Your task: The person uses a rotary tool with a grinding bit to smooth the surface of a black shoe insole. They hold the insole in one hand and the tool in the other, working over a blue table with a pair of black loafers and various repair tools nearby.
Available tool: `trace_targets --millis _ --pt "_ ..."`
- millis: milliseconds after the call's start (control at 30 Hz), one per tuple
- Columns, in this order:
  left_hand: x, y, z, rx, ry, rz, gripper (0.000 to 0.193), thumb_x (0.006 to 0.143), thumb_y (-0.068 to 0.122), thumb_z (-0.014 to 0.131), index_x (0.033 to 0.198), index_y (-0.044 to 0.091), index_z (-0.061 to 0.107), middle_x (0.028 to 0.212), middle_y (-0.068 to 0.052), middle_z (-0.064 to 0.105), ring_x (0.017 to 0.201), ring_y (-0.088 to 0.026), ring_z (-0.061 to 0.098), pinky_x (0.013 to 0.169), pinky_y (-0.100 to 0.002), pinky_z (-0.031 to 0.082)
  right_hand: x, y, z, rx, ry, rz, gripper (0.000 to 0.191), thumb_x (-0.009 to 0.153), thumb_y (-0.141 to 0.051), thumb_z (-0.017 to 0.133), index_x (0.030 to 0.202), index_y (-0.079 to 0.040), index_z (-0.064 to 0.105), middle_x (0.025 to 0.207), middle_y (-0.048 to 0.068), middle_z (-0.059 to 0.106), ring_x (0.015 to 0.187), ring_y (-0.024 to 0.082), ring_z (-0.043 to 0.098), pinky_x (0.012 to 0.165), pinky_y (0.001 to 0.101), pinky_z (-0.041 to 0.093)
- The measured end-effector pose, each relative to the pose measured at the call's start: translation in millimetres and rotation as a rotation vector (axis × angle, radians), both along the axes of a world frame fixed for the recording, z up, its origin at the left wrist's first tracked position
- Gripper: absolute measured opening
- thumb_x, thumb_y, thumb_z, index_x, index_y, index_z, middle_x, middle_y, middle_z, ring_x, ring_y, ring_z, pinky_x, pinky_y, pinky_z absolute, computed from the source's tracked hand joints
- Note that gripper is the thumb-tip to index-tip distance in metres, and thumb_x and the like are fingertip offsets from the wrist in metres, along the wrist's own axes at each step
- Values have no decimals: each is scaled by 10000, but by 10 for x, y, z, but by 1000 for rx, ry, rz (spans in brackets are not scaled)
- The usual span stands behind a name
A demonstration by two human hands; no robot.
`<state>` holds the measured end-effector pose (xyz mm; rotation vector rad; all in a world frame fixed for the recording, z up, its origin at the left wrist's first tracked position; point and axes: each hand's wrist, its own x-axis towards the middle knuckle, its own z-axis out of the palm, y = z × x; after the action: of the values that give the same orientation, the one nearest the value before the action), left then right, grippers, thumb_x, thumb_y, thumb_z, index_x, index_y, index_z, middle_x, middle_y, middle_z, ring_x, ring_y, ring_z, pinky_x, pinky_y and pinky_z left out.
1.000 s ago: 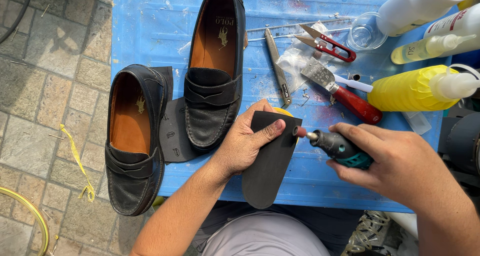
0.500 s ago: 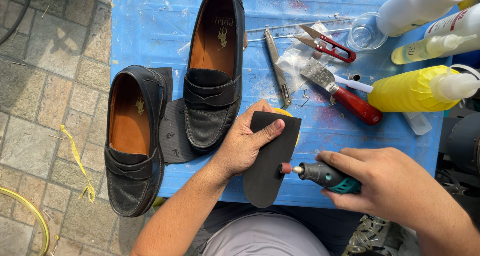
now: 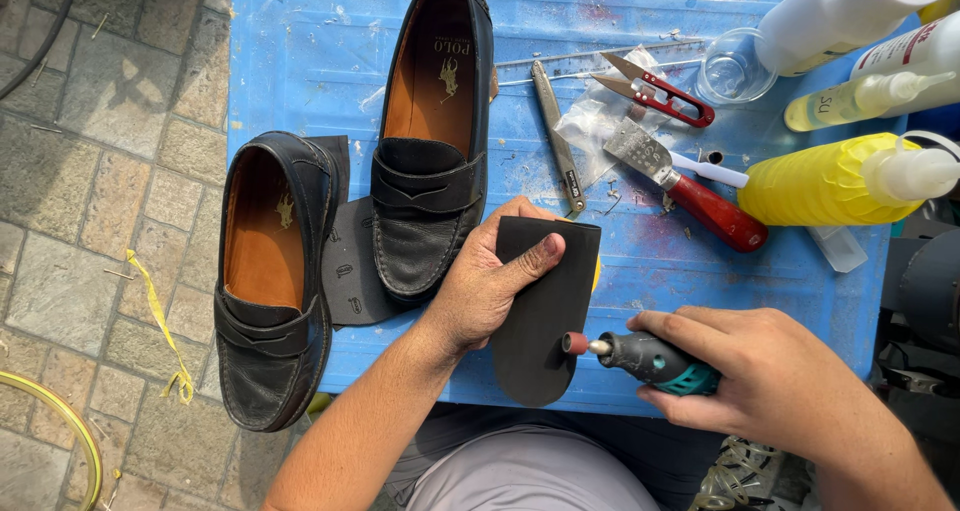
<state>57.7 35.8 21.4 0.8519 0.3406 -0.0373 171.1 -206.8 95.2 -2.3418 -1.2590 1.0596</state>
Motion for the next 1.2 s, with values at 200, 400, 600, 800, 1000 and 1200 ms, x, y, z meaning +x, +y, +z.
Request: trace_targets --millis 200,400,600,800,1000,1200 --pt "-4 84 56 -67 -201 65 249 946 243 750 902 109 544 1090 -39 707 1162 -132 721 933 -330 651 110 -413 -62 161 92 -304 654 673 -320 910 1239 -86 682 884 43 740 754 150 733 661 282 599" --pt "-43 102 10 154 -83 73 256 1021 152 738 1067 93 493 985 -97 682 914 -164 696 778 -305 613 192 -798 -393 300 170 -420 630 720 -164 890 1283 -19 647 912 51 714 754 110 687 683 269 561" --pt "-72 139 161 379 -133 98 494 933 139 737 1328 195 447 1099 -48 716 1053 -129 709 898 -296 624 247 -931 -642 440 630 -450 757 715 -37 928 1394 30 600 1054 118 721 921 169 711 795 324 588" --pt "-111 225 506 1238 -135 -37 424 921 48 764 1312 155 639 1176 -64 740 1107 -202 744 946 -326 613 395 -880 -722 418 835 -502 810 639 -62 845 1388 33 548 1017 167 714 826 221 710 716 352 592" --pt "145 375 738 1646 -100 -306 444 789 178 812 1210 100 693 1028 -105 717 1004 -340 690 847 -466 547 439 -834 -796 515 1075 -452 933 715 -236 876 1519 69 515 956 249 665 719 290 697 649 375 565" --pt "517 502 754 1531 150 -664 474 745 391 862 1135 172 705 1061 -68 751 1015 -262 718 879 -404 559 438 -802 -796 547 1078 -516 928 710 -285 882 1491 66 524 953 236 653 721 283 699 609 385 582"
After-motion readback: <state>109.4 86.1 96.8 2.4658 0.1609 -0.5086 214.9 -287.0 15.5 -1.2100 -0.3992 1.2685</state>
